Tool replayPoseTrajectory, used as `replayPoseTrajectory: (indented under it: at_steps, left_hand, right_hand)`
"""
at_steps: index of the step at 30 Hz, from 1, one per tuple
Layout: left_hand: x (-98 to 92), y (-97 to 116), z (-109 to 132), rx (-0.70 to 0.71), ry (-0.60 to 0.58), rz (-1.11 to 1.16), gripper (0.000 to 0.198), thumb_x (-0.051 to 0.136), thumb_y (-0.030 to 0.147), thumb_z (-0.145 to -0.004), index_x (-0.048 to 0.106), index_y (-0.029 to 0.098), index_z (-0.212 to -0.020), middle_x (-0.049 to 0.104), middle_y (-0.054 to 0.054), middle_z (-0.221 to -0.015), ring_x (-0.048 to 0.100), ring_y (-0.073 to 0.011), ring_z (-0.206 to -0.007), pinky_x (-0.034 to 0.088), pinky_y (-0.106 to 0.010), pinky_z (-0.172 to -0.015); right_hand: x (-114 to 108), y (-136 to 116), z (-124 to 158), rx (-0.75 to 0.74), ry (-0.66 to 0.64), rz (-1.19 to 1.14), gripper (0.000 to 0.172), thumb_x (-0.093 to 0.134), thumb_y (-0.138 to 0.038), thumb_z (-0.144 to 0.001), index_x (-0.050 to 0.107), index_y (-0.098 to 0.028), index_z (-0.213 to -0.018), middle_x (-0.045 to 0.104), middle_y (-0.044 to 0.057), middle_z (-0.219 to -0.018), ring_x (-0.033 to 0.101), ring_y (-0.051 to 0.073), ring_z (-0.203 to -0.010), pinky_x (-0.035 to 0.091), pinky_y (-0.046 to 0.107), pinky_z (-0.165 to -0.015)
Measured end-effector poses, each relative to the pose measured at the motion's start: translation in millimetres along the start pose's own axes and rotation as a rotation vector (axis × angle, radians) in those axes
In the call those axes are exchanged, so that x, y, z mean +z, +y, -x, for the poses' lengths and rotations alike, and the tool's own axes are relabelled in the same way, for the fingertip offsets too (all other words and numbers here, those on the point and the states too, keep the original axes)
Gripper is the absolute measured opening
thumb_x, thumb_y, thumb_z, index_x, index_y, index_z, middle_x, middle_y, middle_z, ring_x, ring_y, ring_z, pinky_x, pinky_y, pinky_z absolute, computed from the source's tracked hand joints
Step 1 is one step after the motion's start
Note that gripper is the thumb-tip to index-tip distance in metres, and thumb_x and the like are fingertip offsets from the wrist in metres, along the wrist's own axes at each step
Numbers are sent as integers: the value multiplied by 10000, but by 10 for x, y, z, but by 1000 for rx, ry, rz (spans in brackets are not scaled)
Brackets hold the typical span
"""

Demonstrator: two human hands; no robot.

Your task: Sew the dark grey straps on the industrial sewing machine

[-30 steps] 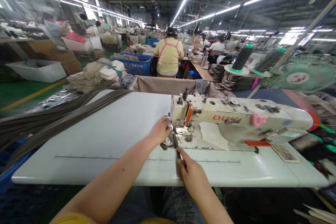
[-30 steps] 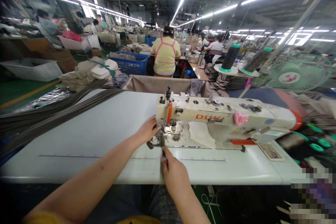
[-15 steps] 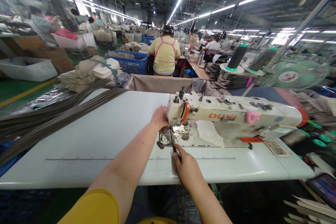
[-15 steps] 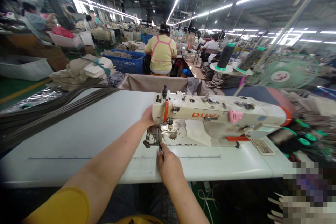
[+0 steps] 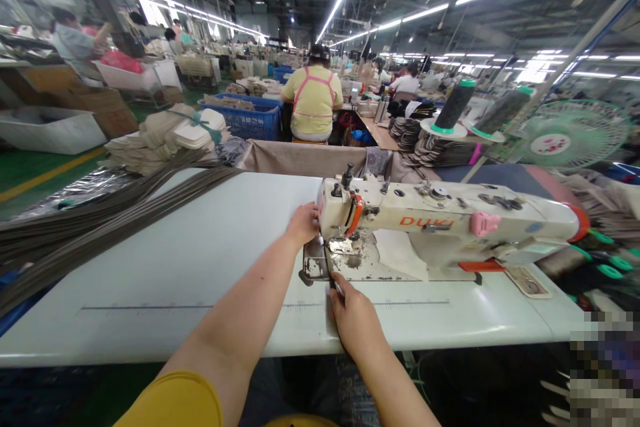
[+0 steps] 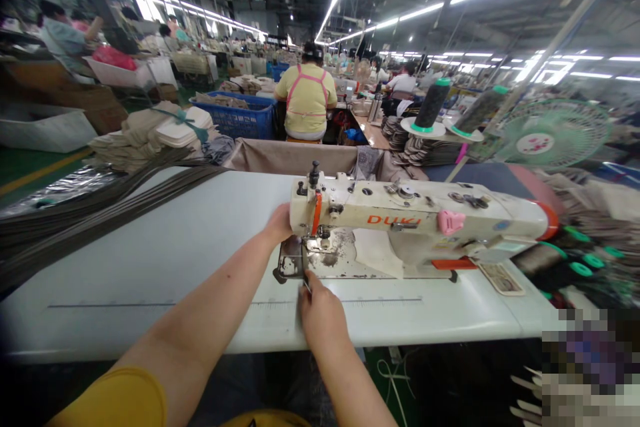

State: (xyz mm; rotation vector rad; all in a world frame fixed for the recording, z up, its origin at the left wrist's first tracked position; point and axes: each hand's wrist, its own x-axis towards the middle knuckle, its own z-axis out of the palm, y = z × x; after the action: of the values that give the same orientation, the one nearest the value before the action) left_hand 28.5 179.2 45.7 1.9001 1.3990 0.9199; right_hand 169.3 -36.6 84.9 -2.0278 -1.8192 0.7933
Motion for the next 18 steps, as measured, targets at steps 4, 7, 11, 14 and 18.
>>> replayPoseTrajectory:
  at_steps: [4,7,11,14,18]
  left_hand:
    - [-9,-20,11,-25,67,108,187,774,165,-685,803,206,-866,774,-90,-1133,653,-309,-1167,459,-384,-1059]
    - [-42,-42,39,-68,144,202,84,742,162,-698,768,193,-772,754,-91,-1168,653,-286,-1153,458,-356,-1045]
    - [-66,-61,148,-156,234,391,146,696,319,-783,688,187,-721,757,-79,-964,688,-269,-1021,521,-365,-925]
    - [-86,-61,288,-212,279,568,275,649,443,-834,617,195,-718,715,-55,-781,704,-236,-906,555,-352,-850]
    - [-198,-41,556,-234,343,774,342,681,479,-810,504,208,-701,696,-62,-780,722,-210,-896,582,-378,-910]
  right_hand:
    - [20,25,-42,-28,40,-39,456,459,-235,-1016,602,-151,-1441,747,178,-1227,710,333,-1141,514,434,-984]
    - [49,81,-56,-110,138,-93,416,475,-226,-998,636,-142,-1372,711,168,-1247,687,296,-1136,506,411,-1010]
    - [83,169,-5,-187,292,-165,362,508,-265,-977,645,-151,-1291,663,154,-1178,669,265,-1019,536,418,-947]
    - [66,161,48,-274,397,-264,336,538,-263,-953,651,-150,-1249,633,164,-1199,635,264,-1086,531,413,-973]
    - [18,-3,73,-369,350,-364,232,548,-294,-956,686,-169,-1093,659,146,-1148,621,258,-1101,503,397,-1001]
